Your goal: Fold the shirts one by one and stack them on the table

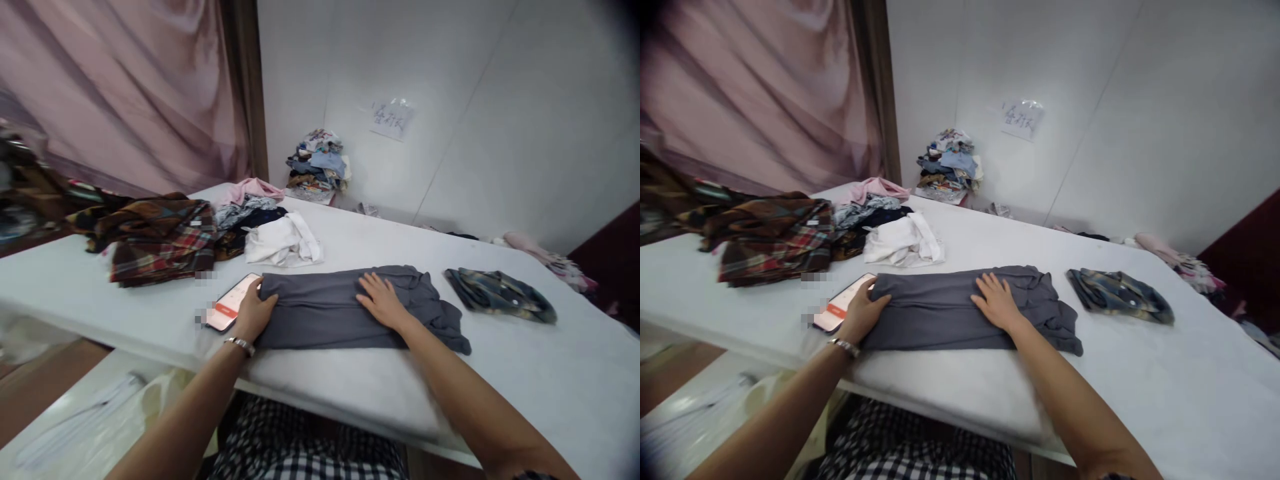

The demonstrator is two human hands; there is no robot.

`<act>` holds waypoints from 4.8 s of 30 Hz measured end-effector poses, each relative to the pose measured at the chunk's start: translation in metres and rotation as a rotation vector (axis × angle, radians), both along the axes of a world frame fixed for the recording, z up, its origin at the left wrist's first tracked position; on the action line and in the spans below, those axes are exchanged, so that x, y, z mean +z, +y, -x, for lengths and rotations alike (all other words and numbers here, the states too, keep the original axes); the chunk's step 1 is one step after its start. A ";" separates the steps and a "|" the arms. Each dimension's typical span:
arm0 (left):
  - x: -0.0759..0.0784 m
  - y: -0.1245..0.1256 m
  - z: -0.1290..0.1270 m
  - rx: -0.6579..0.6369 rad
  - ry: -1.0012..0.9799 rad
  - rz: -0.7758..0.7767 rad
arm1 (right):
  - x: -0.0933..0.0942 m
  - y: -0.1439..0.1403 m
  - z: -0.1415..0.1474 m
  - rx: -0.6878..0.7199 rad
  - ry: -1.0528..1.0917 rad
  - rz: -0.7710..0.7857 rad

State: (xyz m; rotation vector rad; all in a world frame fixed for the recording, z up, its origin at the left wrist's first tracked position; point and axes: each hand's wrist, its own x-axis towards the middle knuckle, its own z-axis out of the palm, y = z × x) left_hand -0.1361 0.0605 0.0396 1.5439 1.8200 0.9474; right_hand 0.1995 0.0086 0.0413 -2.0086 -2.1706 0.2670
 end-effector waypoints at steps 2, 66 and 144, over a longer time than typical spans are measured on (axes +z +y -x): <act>0.008 -0.002 0.000 -0.020 0.000 0.015 | -0.008 -0.009 0.008 0.073 0.051 0.041; 0.019 0.047 -0.114 -0.309 0.046 0.200 | 0.005 -0.046 0.035 0.313 0.342 -0.389; -0.013 -0.059 -0.173 -0.940 0.272 -0.317 | 0.011 -0.044 -0.083 -0.626 0.221 -0.034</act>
